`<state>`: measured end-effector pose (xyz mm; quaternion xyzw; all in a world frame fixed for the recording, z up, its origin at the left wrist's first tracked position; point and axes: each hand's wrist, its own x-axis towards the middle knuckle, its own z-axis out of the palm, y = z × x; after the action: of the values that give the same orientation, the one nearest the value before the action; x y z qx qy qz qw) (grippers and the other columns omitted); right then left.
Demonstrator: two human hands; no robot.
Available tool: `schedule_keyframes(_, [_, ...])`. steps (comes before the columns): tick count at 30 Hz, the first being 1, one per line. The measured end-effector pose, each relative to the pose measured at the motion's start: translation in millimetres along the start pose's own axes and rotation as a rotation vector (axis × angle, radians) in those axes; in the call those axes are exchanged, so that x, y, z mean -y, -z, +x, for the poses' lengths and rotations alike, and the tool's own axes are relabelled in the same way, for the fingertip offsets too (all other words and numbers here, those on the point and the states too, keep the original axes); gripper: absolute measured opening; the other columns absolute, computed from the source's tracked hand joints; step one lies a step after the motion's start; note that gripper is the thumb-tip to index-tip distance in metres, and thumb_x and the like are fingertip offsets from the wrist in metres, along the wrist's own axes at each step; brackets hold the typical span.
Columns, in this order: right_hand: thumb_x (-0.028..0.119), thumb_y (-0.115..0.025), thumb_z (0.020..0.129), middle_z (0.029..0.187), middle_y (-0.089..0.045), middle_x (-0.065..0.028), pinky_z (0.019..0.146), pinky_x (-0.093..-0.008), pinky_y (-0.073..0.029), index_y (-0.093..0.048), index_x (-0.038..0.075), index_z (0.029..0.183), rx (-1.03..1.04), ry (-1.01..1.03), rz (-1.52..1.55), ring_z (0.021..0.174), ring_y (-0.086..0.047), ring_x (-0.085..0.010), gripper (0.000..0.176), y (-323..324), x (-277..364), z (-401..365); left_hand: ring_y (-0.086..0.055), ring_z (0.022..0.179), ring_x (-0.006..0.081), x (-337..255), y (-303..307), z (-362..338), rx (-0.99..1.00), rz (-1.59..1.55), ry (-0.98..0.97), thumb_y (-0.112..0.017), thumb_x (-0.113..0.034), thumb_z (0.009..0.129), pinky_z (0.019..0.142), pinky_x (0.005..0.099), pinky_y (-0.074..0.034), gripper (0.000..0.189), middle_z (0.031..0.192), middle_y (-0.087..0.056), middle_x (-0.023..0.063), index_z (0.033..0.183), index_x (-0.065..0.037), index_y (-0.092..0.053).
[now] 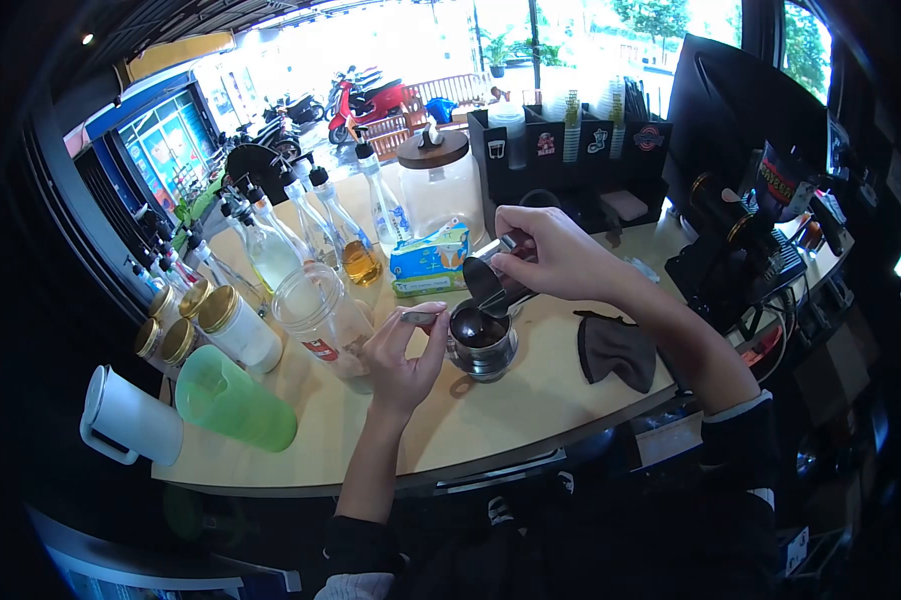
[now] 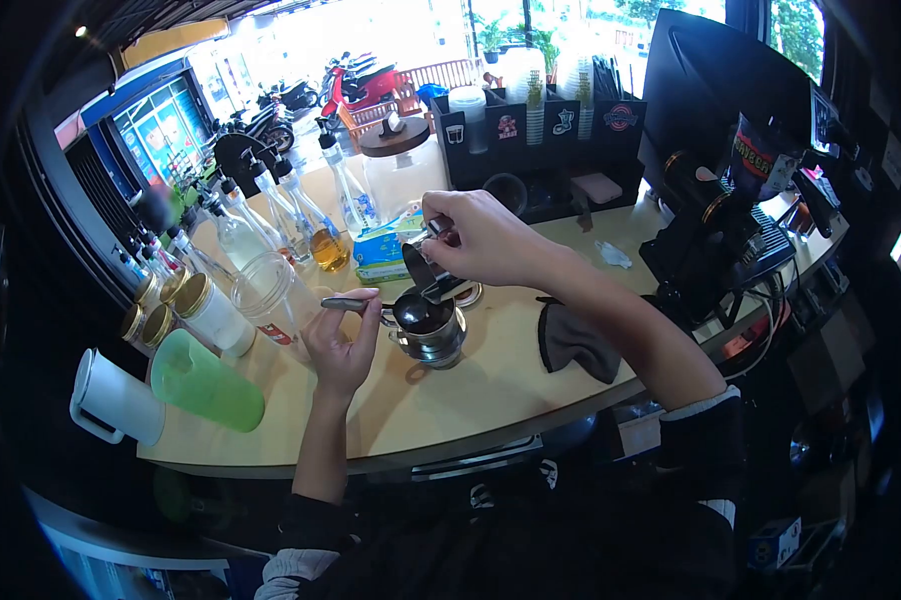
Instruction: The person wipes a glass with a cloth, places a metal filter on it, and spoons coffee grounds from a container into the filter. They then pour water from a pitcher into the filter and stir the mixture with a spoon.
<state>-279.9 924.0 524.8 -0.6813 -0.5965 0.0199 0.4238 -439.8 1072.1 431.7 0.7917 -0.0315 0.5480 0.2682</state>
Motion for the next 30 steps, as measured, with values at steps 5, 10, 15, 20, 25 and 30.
schedule_keyframes(5, [0.01,-0.063,0.08,0.061,-0.047,-0.0094,0.051,-0.0302,-0.043,-0.045,-0.004,0.079,0.023,0.009,-0.043,0.055,-0.048,-0.0149,0.023,1,-2,-2,-0.064,0.063,0.0141,0,2,1,-0.006,0.026,-0.026,-0.069,-0.002,0.079,0.057,0.0258,-0.048,0.012,0.075,-0.066,0.0085,0.091,-0.001,-0.067])
schedule_keyframes(10, [0.008,-0.063,0.084,0.06,-0.041,-0.002,0.049,-0.0258,-0.042,-0.041,0.0,0.078,0.036,0.012,-0.085,0.058,-0.043,-0.0058,0.025,2,3,-3,-0.064,0.063,0.0139,2,4,1,-0.008,0.034,-0.018,-0.069,-0.001,0.079,0.057,0.0257,-0.049,0.013,0.075,-0.066,0.0083,0.091,-0.001,-0.067])
schedule_keyframes(15, [0.01,-0.064,0.083,0.058,-0.037,-0.0026,0.049,-0.0277,-0.039,-0.041,0.0,0.078,0.01,0.019,-0.051,0.056,-0.04,-0.0077,0.025,0,2,-3,-0.063,0.063,0.0138,1,9,4,-0.027,0.075,-0.04,-0.069,0.0,0.079,0.058,0.0258,-0.049,0.013,0.075,-0.066,0.0078,0.092,-0.001,-0.067])
schedule_keyframes(20, [0.009,-0.062,0.084,0.058,-0.038,-0.002,0.048,-0.0267,-0.04,-0.042,0.0,0.078,-0.006,0.069,-0.105,0.055,-0.043,-0.0075,0.023,-1,4,-2,-0.063,0.063,0.0141,1,11,3,-0.029,0.072,-0.043,-0.069,0.0,0.079,0.058,0.0256,-0.049,0.013,0.076,-0.066,0.0078,0.092,-0.001,-0.067])
schedule_keyframes(25, [0.012,-0.064,0.078,0.07,-0.059,-0.0204,0.061,-0.0362,-0.048,-0.052,-0.008,0.085,-0.012,-0.008,-0.002,0.065,-0.063,-0.0288,0.025,-6,4,1,-0.062,0.063,0.0142,1,12,2,-0.024,0.073,-0.052,-0.068,0.0,0.079,0.058,0.0257,-0.048,0.012,0.077,-0.066,0.0081,0.092,-0.001,-0.066])
schedule_keyframes(30, [0.011,-0.063,0.077,0.072,-0.059,-0.0213,0.064,-0.0375,-0.05,-0.052,-0.008,0.085,-0.015,-0.008,-0.025,0.07,-0.064,-0.0322,0.024,-8,0,4,-0.062,0.063,0.0144,0,12,0,-0.02,0.07,-0.053,-0.068,0.0,0.079,0.058,0.026,-0.048,0.013,0.077,-0.066,0.0077,0.092,-0.001,-0.066])
